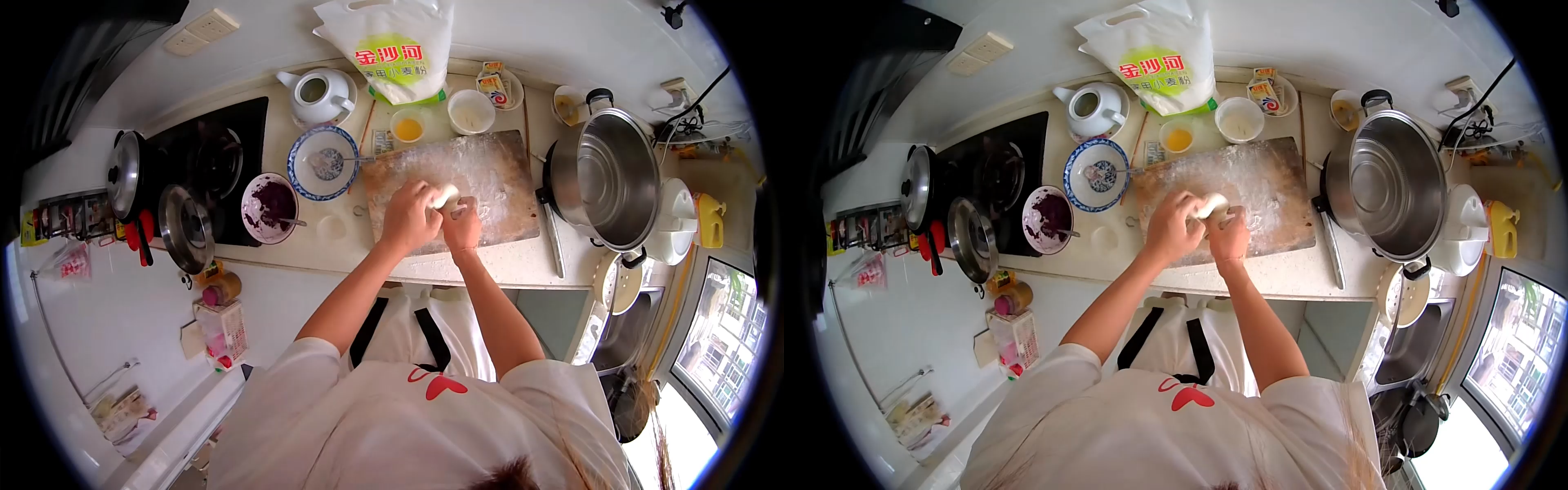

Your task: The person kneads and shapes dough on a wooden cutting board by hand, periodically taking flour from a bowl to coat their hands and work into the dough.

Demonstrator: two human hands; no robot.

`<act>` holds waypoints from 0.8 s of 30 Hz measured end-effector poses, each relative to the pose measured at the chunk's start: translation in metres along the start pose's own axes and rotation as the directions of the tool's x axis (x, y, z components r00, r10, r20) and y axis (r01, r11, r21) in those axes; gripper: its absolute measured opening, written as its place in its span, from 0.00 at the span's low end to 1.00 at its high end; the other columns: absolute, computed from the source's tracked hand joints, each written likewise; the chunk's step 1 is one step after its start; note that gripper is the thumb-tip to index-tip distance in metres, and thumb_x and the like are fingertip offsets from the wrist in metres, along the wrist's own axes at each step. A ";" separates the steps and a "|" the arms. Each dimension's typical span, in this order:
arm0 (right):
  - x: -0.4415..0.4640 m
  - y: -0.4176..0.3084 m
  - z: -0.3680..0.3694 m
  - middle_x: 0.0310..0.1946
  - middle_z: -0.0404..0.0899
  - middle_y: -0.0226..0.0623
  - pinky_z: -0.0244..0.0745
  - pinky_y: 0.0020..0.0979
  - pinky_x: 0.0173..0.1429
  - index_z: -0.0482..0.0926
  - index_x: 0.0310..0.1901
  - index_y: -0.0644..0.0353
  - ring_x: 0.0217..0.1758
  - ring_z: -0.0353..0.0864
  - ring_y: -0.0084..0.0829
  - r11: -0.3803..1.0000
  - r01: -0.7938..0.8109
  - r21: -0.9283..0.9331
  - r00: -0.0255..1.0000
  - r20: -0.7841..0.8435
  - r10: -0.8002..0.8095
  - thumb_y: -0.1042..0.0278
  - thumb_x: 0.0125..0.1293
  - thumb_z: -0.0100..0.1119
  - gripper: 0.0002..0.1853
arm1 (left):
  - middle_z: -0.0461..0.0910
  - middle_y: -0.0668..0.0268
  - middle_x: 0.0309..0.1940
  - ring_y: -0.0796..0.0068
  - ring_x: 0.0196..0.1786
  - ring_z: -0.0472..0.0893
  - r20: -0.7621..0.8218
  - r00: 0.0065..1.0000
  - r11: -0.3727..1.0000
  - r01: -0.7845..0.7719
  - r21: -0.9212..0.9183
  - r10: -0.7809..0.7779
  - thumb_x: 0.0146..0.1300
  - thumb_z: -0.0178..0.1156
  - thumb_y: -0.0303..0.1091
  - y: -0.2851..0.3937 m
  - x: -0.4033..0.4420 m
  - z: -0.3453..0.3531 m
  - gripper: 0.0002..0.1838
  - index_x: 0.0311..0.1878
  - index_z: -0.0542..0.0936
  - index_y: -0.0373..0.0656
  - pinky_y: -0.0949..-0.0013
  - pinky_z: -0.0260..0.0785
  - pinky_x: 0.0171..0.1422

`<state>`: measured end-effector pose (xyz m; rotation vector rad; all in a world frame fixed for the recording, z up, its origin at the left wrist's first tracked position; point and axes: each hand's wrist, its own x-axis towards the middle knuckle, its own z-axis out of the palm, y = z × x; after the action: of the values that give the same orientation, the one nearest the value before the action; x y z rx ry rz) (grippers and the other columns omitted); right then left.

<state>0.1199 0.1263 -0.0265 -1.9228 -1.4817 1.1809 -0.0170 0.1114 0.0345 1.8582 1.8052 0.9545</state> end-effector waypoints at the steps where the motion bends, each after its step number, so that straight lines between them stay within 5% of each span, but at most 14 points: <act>1: 0.001 -0.003 -0.001 0.27 0.83 0.50 0.78 0.48 0.40 0.71 0.52 0.60 0.35 0.85 0.55 0.998 0.032 -0.045 0.999 0.000 -0.032 0.57 0.60 0.70 0.25 | 0.80 0.59 0.35 0.56 0.39 0.79 0.006 1.000 0.997 0.001 0.080 -0.002 0.55 0.67 0.31 0.000 0.001 0.003 0.08 0.36 0.80 0.40 0.58 0.72 0.45; 4: -0.002 0.003 0.003 0.30 0.84 0.53 0.77 0.51 0.39 0.67 0.56 0.57 0.36 0.84 0.59 0.996 0.067 -0.056 0.997 0.028 -0.065 0.58 0.65 0.64 0.24 | 0.77 0.57 0.29 0.56 0.37 0.76 0.015 0.999 0.954 0.037 0.297 -0.044 0.60 0.63 0.38 -0.003 0.007 0.033 0.12 0.26 0.77 0.41 0.55 0.69 0.42; 7: -0.006 0.007 0.003 0.30 0.83 0.50 0.76 0.52 0.36 0.67 0.58 0.54 0.34 0.83 0.57 0.986 0.108 -0.128 0.994 0.002 -0.108 0.57 0.69 0.58 0.21 | 0.77 0.59 0.29 0.56 0.38 0.76 -0.027 0.999 0.926 0.043 0.376 -0.035 0.60 0.61 0.39 -0.020 0.016 0.059 0.11 0.30 0.79 0.41 0.55 0.68 0.48; 16: -0.004 -0.004 -0.001 0.30 0.82 0.40 0.76 0.46 0.34 0.74 0.54 0.50 0.31 0.83 0.47 0.983 -0.008 -0.186 1.000 -0.009 0.007 0.58 0.67 0.62 0.16 | 0.71 0.63 0.35 0.59 0.41 0.73 -0.054 0.998 0.868 0.013 0.497 0.016 0.57 0.59 0.38 -0.043 0.047 0.077 0.09 0.37 0.71 0.48 0.54 0.61 0.46; 24: -0.008 0.001 0.004 0.27 0.80 0.36 0.75 0.41 0.32 0.77 0.53 0.49 0.27 0.82 0.40 0.990 -0.011 -0.143 0.998 -0.064 0.002 0.62 0.63 0.65 0.17 | 0.74 0.64 0.37 0.59 0.43 0.73 -0.253 0.950 0.795 0.296 0.530 -0.185 0.59 0.59 0.42 -0.046 0.070 0.095 0.08 0.35 0.73 0.50 0.56 0.59 0.49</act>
<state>0.1165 0.1177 -0.0261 -2.0406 -1.5655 1.0304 0.0123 0.2027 -0.0490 1.8120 2.5909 0.5440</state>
